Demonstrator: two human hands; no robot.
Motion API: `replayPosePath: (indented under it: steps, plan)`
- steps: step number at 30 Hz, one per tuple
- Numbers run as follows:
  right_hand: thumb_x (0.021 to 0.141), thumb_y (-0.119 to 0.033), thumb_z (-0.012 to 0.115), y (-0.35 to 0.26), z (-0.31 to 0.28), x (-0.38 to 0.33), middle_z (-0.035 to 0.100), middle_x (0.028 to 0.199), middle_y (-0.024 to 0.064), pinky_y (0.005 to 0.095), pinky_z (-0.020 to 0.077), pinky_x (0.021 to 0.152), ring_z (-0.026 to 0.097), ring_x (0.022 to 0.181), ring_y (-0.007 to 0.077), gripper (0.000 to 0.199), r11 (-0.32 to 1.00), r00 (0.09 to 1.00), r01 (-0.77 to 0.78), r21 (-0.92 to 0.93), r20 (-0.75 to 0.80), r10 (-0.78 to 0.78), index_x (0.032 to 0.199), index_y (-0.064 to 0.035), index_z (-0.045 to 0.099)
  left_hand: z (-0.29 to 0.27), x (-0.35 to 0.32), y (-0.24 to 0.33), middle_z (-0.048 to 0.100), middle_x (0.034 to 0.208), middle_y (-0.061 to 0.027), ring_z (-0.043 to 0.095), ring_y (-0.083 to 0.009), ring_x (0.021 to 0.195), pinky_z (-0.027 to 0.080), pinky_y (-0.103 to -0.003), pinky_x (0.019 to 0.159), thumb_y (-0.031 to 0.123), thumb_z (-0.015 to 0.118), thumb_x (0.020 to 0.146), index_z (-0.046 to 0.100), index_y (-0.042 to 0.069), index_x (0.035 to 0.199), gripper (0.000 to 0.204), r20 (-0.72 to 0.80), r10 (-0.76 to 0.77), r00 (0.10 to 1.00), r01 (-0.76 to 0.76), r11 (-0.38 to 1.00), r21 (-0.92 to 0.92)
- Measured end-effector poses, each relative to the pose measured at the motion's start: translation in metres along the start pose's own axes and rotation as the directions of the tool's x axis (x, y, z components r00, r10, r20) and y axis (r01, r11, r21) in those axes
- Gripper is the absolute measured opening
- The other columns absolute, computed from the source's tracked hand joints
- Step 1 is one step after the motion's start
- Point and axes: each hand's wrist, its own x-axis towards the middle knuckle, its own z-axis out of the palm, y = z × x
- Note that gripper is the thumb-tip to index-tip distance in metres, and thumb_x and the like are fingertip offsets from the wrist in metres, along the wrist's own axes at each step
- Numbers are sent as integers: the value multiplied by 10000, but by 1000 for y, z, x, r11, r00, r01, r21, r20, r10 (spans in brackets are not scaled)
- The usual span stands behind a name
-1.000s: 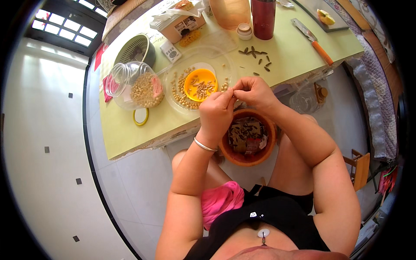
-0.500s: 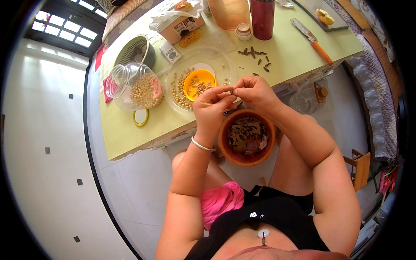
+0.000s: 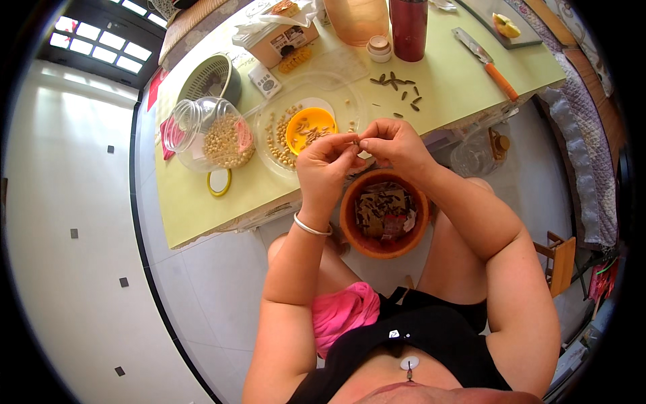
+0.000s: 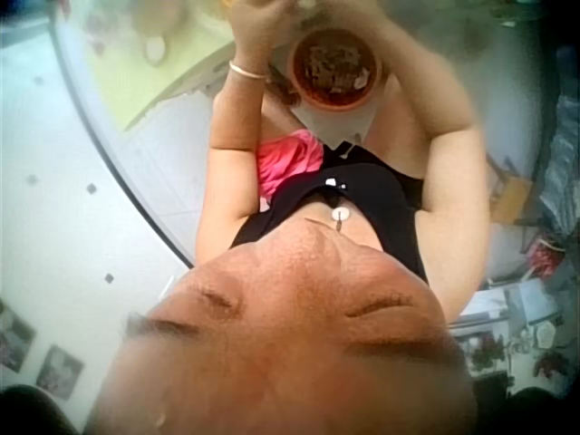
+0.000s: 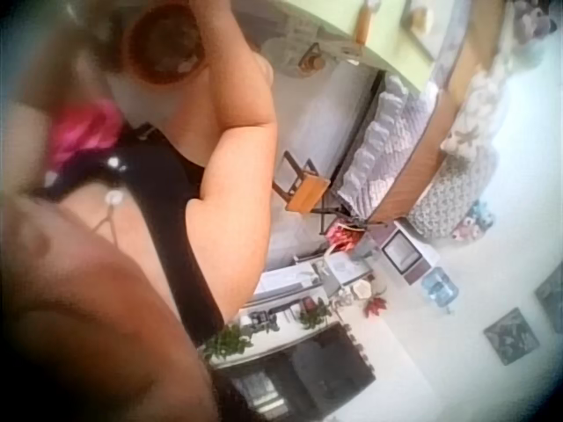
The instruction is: The person sits on the floor and peels small seeds by hand, separating the kernels into a yellow bowl and discarding the husks into a brown bowl. The person handles the seeds one by one, using both hands to crack the shells and extract the contents.
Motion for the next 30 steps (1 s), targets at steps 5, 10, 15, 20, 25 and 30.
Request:
replayPosePath:
  steps: [5,10,15,20,25,30]
  plan:
    - [862,-138,694,0,1,0,607,720,-14,204,406,515,500,574,43,121,997,999,33,-72,-2,-33,875,-23,659,6,-2,0,712,854,-87,683,-123,678,560,-222,632,-33,666,898,681,-62,1031,137,-10,151,988,-147,970,193]
    - [865,-112,687,-3,1,-2,631,765,0,207,437,549,536,616,48,115,993,1000,16,-114,1,-16,900,-7,653,4,-4,-3,700,858,-67,679,-116,688,551,-215,623,-26,649,915,662,-57,1027,117,20,184,983,-183,946,268]
    - [848,-55,656,0,6,-3,643,799,8,214,478,626,576,699,56,85,969,992,125,-212,-5,-129,903,8,640,8,-4,-4,684,825,-54,672,-103,672,542,-220,609,-28,641,919,639,-41,950,34,46,271,961,-269,891,366]
    - [823,-35,638,2,6,-2,643,799,9,216,477,655,581,720,59,79,964,992,125,-235,-1,-129,889,9,631,6,-6,-4,675,805,-65,669,-103,658,534,-227,590,-26,635,920,630,-37,947,29,104,361,927,-361,780,511]
    - [801,-36,631,3,-1,-2,658,789,25,240,485,672,596,732,79,81,969,998,55,-241,44,-46,865,12,641,2,-8,0,677,799,-74,666,-113,648,524,-224,585,-14,606,939,647,-39,958,52,29,321,947,-290,807,514]
    - [781,-70,661,-4,-3,-10,682,761,87,326,506,674,632,711,178,104,812,950,60,-580,284,133,849,5,683,-29,9,8,658,819,-100,642,-188,756,508,-291,686,-7,650,892,695,-21,932,62,-79,585,807,-337,567,752]
